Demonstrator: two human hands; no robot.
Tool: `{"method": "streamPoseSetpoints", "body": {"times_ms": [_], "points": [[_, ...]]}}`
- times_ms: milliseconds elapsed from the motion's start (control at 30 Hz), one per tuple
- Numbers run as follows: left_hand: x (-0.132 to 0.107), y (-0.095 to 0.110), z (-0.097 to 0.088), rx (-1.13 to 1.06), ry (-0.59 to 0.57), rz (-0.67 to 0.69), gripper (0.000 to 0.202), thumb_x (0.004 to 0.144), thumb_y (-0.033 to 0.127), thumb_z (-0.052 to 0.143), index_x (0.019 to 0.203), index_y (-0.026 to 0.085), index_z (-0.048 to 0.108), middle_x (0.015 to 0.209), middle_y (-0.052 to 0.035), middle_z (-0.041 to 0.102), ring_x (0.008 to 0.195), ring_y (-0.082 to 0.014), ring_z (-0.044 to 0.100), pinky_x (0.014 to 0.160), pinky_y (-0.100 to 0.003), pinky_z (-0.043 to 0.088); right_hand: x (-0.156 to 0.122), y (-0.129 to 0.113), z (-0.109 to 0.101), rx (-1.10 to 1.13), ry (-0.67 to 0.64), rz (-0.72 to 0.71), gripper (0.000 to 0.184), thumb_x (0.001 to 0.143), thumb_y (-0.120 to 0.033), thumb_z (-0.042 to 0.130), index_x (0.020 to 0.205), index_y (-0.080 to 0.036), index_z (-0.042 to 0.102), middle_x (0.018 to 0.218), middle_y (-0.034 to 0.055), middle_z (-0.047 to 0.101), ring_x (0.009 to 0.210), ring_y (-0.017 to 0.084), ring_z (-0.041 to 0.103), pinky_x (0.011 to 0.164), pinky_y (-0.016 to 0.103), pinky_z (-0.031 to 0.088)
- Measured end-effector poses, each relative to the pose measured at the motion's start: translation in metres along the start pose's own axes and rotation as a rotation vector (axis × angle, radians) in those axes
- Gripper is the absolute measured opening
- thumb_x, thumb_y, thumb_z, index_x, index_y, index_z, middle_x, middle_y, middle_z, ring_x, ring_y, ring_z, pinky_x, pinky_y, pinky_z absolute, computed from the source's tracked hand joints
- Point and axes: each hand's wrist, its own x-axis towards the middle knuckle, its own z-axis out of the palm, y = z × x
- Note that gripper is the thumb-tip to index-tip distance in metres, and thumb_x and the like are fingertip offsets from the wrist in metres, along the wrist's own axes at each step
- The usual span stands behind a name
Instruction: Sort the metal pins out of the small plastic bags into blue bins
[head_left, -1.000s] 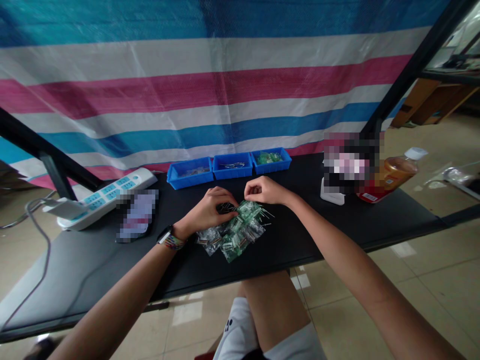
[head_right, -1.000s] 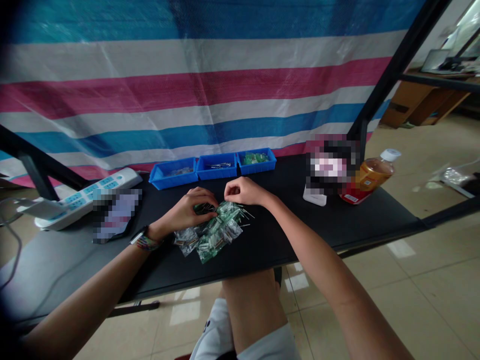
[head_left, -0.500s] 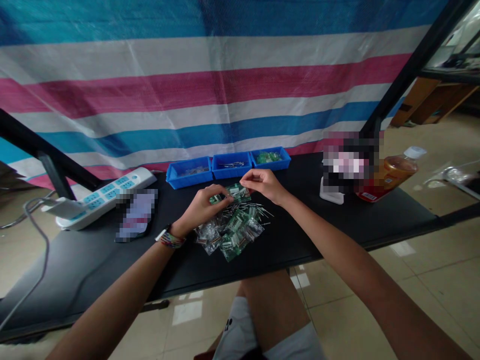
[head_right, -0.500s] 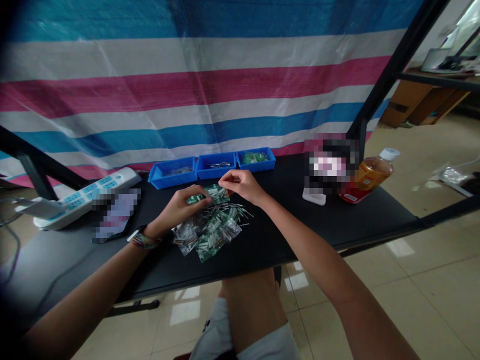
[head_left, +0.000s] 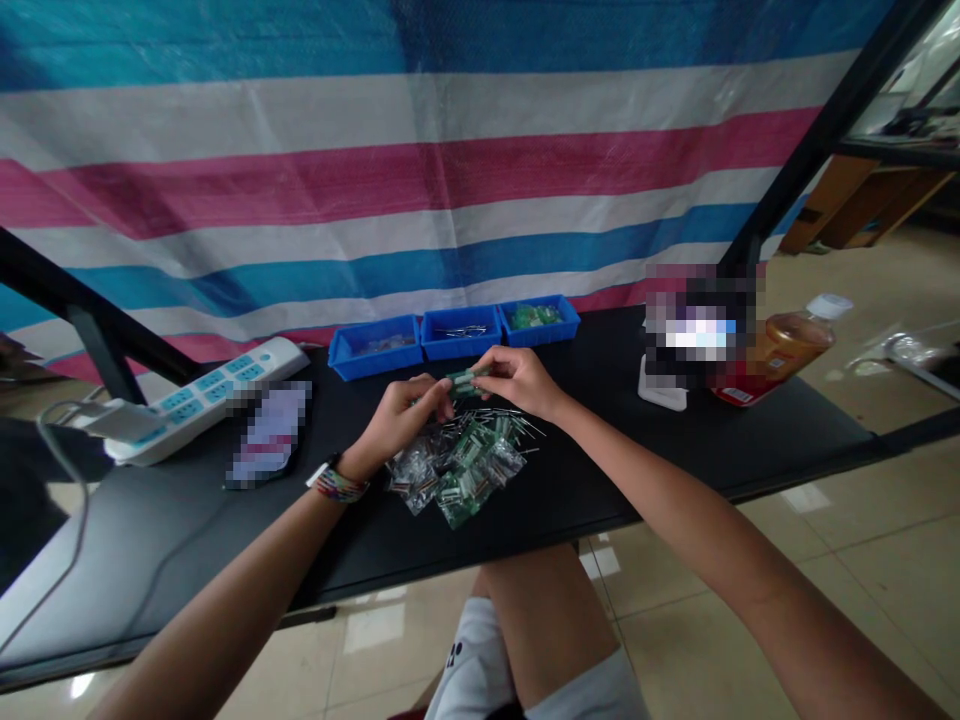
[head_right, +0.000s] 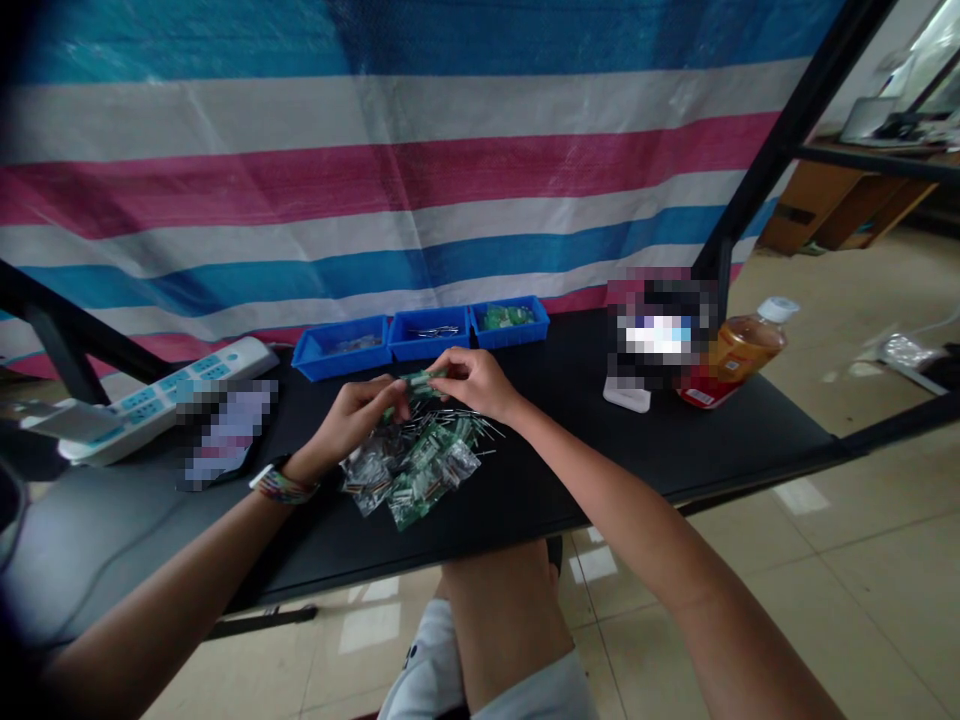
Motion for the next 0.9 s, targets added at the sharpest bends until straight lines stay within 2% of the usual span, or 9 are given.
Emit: {"method": "streamPoseSetpoints", "body": {"times_ms": [67,167,300,433,500,567,633,767,900], "points": [[0.0,0.001,0.0,-0.062,0.011,-0.042,0.065,0.105,0.068,0.051,0.072,0.02,0.079,0.08,-0.0091,0.078,0.079,-0.0231,0.071,0.082,-0.036,0.057,-0.002,-0.002,0.001,-0.091,0.004,-0.1,0.02,0.083,-0.039,0.089,0.09,-0.021,0.081,0.091,0.004,0.072,0.079,0.018,0.069,0.072,0.034,0.058],[0.0,0.001,-0.001,-0.095,0.06,-0.092,0.066,0.104,0.07,0.052,0.076,0.018,0.081,0.08,-0.009,0.078,0.076,-0.0227,0.068,0.073,-0.034,0.055,-0.005,-0.006,0.003,-0.189,-0.022,-0.196,0.011,0.088,-0.035,0.085,0.09,-0.024,0.084,0.101,0.0061,0.073,0.095,0.021,0.071,0.081,0.036,0.058],[0.0,0.003,0.0,-0.082,0.108,-0.091,0.054,0.093,0.066,0.073,0.075,0.016,0.08,0.075,-0.0049,0.074,0.067,-0.0169,0.06,0.061,-0.027,0.044,-0.006,-0.006,0.002,-0.234,-0.031,-0.212,0.006,0.088,-0.025,0.081,0.093,-0.024,0.084,0.119,0.008,0.072,0.111,0.023,0.07,0.093,0.039,0.061],[0.002,0.003,0.0,-0.144,0.176,-0.09,0.048,0.089,0.062,0.08,0.081,0.014,0.082,0.072,-0.0035,0.073,0.063,-0.0138,0.056,0.059,-0.025,0.039,-0.003,-0.004,0.0,-0.075,-0.017,-0.11,0.035,0.084,-0.019,0.075,0.119,-0.024,0.081,0.129,0.0091,0.071,0.11,0.023,0.07,0.092,0.04,0.065],[0.002,0.002,-0.001,-0.161,0.201,-0.082,0.045,0.089,0.059,0.081,0.086,0.014,0.084,0.075,-0.005,0.075,0.064,-0.0144,0.058,0.059,-0.025,0.04,-0.002,-0.003,0.0,0.089,-0.006,-0.013,0.05,0.084,-0.023,0.076,0.134,-0.025,0.073,0.129,0.0089,0.072,0.101,0.022,0.072,0.088,0.04,0.068],[0.002,0.0,-0.002,-0.152,0.202,-0.072,0.044,0.089,0.058,0.081,0.089,0.015,0.085,0.076,-0.0059,0.077,0.063,-0.0149,0.058,0.059,-0.025,0.04,-0.001,-0.003,0.001,0.213,-0.009,0.07,0.057,0.083,-0.03,0.081,0.139,-0.026,0.068,0.121,0.0077,0.074,0.096,0.021,0.073,0.083,0.041,0.071],[0.002,0.0,-0.003,-0.127,0.19,-0.06,0.043,0.089,0.058,0.081,0.089,0.015,0.086,0.076,-0.0062,0.078,0.063,-0.0155,0.059,0.059,-0.026,0.041,-0.001,-0.002,0.004,0.258,-0.014,0.115,0.055,0.08,-0.035,0.087,0.131,-0.024,0.07,0.109,0.0053,0.074,0.092,0.021,0.074,0.078,0.039,0.072],[0.001,0.001,-0.002,-0.067,0.136,-0.014,0.042,0.094,0.056,0.078,0.083,0.017,0.084,0.079,-0.0064,0.079,0.07,-0.0177,0.066,0.066,-0.027,0.047,-0.002,-0.001,0.011,0.233,0.017,0.126,0.039,0.073,-0.04,0.095,0.098,-0.019,0.072,0.089,0.0014,0.07,0.082,0.019,0.073,0.067,0.033,0.07],[0.0,0.003,-0.001,0.004,0.106,0.01,0.045,0.097,0.057,0.074,0.076,0.017,0.079,0.076,-0.0045,0.077,0.072,-0.0174,0.066,0.069,-0.027,0.047,-0.001,0.0,0.011,0.192,0.011,0.111,0.04,0.072,-0.043,0.095,0.093,-0.018,0.071,0.084,0.0013,0.071,0.075,0.018,0.073,0.059,0.031,0.067]]}}
